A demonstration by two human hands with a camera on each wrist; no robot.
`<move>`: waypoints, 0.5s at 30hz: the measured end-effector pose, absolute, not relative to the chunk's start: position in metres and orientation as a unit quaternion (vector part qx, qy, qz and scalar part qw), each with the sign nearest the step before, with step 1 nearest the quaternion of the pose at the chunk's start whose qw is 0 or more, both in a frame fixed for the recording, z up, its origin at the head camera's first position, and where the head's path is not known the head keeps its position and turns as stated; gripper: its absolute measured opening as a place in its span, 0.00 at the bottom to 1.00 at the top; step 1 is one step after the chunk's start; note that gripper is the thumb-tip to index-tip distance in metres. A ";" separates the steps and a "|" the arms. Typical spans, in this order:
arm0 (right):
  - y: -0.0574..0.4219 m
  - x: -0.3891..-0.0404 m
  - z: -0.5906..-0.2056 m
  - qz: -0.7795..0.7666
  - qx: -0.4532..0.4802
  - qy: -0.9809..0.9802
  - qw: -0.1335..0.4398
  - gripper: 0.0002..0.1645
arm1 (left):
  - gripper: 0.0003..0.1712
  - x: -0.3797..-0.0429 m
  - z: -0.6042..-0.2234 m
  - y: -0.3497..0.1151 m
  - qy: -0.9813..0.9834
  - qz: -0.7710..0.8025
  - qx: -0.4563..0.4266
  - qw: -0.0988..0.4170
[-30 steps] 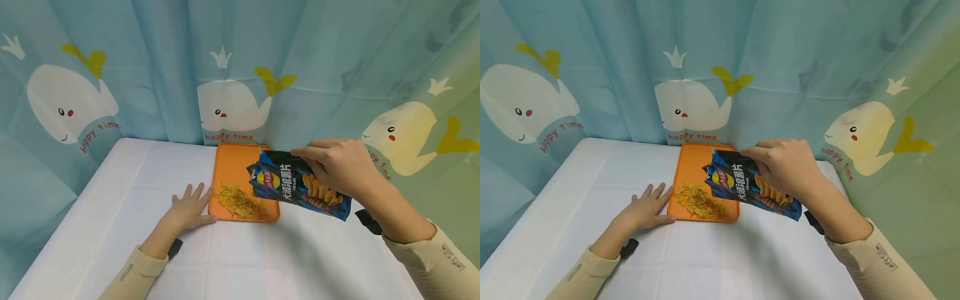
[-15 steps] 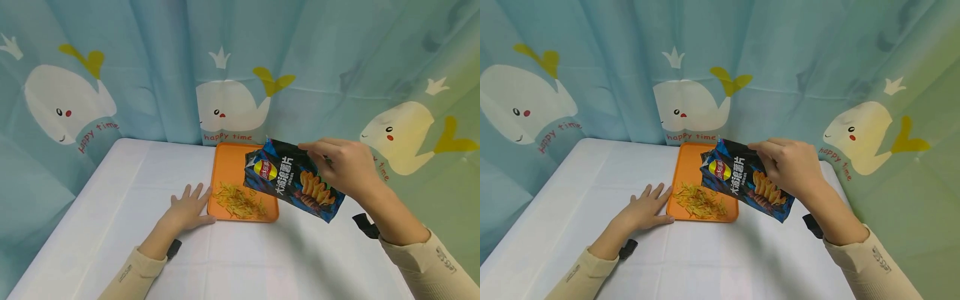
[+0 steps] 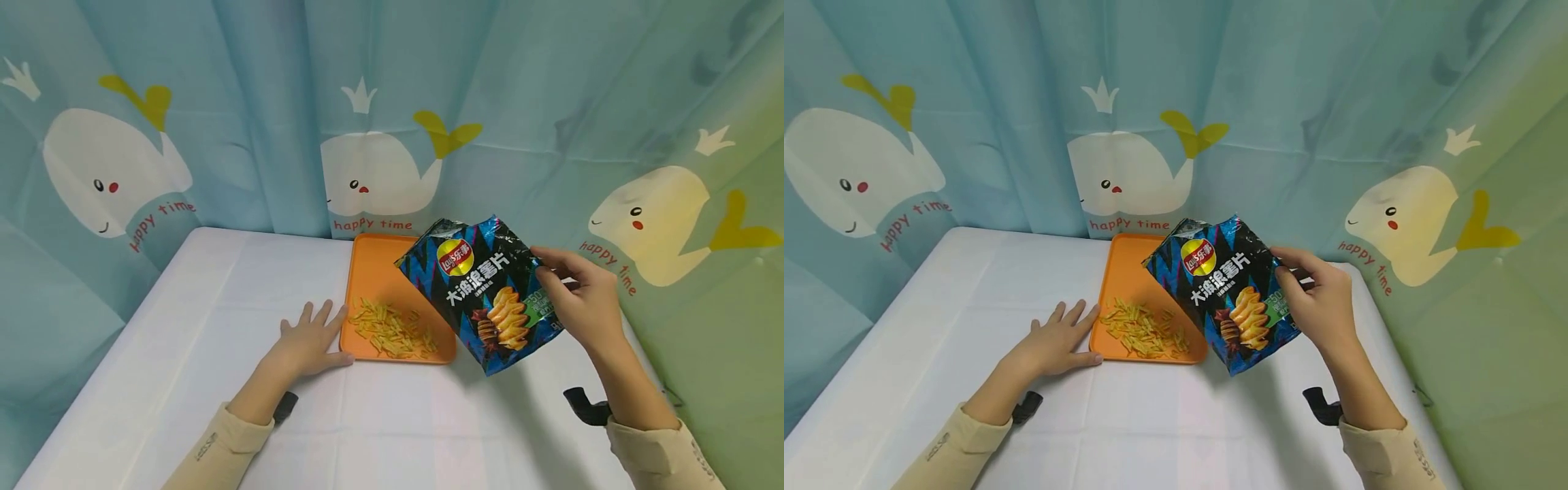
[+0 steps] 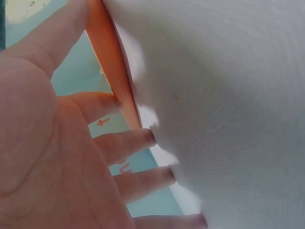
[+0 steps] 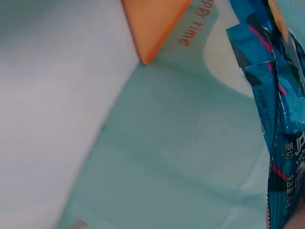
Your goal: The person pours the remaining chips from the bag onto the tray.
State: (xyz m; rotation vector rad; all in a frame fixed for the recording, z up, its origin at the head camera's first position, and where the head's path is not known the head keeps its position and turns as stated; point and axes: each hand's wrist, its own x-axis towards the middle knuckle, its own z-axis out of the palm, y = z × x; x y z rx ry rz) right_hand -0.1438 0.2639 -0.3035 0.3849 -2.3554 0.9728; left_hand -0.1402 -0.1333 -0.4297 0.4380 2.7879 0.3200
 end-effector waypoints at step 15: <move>0.291 -0.136 -0.375 0.606 -0.156 -0.753 0.204 0.19 | 0.56 -0.139 -0.426 -0.131 0.970 0.116 0.148 0.156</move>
